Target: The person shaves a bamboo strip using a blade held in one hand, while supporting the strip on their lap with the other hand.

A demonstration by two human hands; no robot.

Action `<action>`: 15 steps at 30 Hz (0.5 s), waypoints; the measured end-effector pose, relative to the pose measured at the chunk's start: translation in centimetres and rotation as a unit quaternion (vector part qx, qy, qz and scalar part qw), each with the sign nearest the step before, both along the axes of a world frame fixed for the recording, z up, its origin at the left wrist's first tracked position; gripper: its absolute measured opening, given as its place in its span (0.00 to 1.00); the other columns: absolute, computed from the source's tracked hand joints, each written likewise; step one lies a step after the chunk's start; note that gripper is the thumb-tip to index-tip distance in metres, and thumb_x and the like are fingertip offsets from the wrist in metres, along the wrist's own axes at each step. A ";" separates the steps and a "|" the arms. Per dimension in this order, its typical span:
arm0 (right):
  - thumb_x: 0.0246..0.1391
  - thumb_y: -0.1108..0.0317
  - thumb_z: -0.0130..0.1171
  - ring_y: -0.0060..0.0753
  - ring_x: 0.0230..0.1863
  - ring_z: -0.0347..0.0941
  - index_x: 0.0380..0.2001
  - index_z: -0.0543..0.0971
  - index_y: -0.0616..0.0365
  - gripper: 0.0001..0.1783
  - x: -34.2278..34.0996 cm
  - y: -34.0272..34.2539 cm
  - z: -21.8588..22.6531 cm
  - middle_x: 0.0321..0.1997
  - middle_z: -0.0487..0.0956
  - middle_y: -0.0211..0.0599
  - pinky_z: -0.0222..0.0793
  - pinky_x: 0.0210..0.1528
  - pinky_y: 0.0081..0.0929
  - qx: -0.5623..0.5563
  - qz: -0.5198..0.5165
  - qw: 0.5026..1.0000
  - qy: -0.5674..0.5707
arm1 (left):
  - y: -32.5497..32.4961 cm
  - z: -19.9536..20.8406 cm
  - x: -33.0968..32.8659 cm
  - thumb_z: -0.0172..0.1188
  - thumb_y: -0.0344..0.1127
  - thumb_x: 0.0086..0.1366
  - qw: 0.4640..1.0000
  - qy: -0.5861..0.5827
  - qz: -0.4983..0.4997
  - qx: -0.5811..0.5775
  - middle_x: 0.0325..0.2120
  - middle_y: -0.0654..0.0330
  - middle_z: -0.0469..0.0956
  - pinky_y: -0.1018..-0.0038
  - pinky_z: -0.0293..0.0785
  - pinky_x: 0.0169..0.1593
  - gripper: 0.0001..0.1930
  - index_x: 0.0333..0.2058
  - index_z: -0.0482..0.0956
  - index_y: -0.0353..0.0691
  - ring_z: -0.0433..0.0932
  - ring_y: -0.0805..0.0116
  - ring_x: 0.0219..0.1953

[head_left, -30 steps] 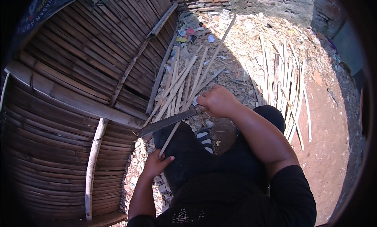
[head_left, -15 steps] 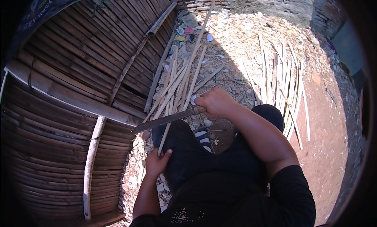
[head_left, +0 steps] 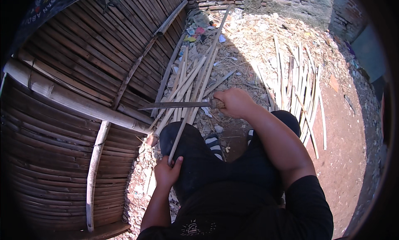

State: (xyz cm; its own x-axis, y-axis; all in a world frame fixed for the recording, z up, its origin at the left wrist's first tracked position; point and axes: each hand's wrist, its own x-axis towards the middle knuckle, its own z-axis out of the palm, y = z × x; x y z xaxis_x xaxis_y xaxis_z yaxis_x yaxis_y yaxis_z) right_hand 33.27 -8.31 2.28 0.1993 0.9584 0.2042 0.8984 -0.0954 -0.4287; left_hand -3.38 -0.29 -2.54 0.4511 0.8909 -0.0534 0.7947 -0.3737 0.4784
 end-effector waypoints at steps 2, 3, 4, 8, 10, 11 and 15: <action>0.46 0.67 0.64 0.57 0.39 0.83 0.40 0.81 0.52 0.15 -1.9 0.6 -0.1 0.32 0.84 0.46 0.77 0.44 0.54 -0.034 0.063 0.996 -0.052 | -0.2 0.3 0.1 0.70 0.61 0.62 1.000 -0.013 -0.003 0.000 0.19 0.52 0.78 0.60 0.75 0.31 0.29 0.27 0.76 0.36 0.81 0.51 0.24; 0.46 0.66 0.64 0.56 0.39 0.83 0.40 0.81 0.52 0.15 -2.4 0.7 -0.4 0.32 0.84 0.46 0.78 0.44 0.54 -0.032 0.085 0.993 -0.077 | -0.2 0.3 0.1 0.70 0.61 0.62 1.000 -0.012 -0.005 -0.001 0.19 0.52 0.78 0.60 0.75 0.31 0.29 0.27 0.76 0.36 0.81 0.51 0.24; 0.46 0.65 0.65 0.56 0.39 0.83 0.40 0.81 0.52 0.15 -2.9 1.0 -0.7 0.32 0.84 0.46 0.78 0.44 0.54 -0.028 0.107 0.989 -0.102 | -0.2 0.3 0.0 0.70 0.60 0.62 1.000 -0.010 -0.006 0.000 0.19 0.52 0.78 0.60 0.75 0.31 0.29 0.27 0.76 0.36 0.81 0.51 0.23; 0.47 0.64 0.66 0.56 0.40 0.83 0.41 0.81 0.52 0.16 -0.8 0.8 0.0 0.33 0.84 0.47 0.78 0.44 0.54 -0.029 0.059 0.997 -0.043 | -0.1 0.2 -0.1 0.70 0.60 0.62 1.000 -0.007 -0.006 0.002 0.19 0.52 0.78 0.60 0.75 0.31 0.29 0.27 0.76 0.35 0.81 0.51 0.23; 0.47 0.65 0.66 0.57 0.41 0.82 0.42 0.81 0.52 0.16 1.3 0.4 -0.3 0.33 0.83 0.48 0.77 0.45 0.54 0.017 -0.043 0.999 0.019 | 0.0 0.2 -0.2 0.70 0.61 0.62 1.000 -0.007 -0.003 0.002 0.18 0.51 0.78 0.60 0.75 0.30 0.29 0.26 0.75 0.36 0.81 0.51 0.23; 0.47 0.65 0.66 0.57 0.41 0.82 0.42 0.80 0.53 0.17 2.0 0.4 -0.4 0.33 0.83 0.48 0.77 0.45 0.54 0.041 -0.094 0.994 0.047 | 0.1 0.1 -0.1 0.70 0.61 0.63 1.000 -0.009 -0.002 0.002 0.18 0.51 0.78 0.60 0.75 0.30 0.29 0.26 0.75 0.36 0.81 0.51 0.23; 0.46 0.65 0.67 0.58 0.41 0.82 0.42 0.80 0.53 0.17 2.8 0.0 -0.4 0.32 0.83 0.49 0.77 0.46 0.54 0.037 -0.082 0.994 0.070 | 1.1 0.0 -0.4 0.69 0.62 0.63 0.999 -0.012 -0.015 -0.037 0.17 0.50 0.77 0.59 0.75 0.30 0.30 0.24 0.74 0.36 0.81 0.49 0.23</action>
State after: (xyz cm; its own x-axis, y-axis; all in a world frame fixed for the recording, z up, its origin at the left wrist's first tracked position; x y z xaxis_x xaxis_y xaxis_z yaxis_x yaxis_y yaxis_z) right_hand 36.12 -8.35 1.90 0.3824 0.8946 0.2314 0.8043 -0.1990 -0.5599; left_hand -3.74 0.80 -2.49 0.4793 0.8710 -0.1078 0.7715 -0.3597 0.5248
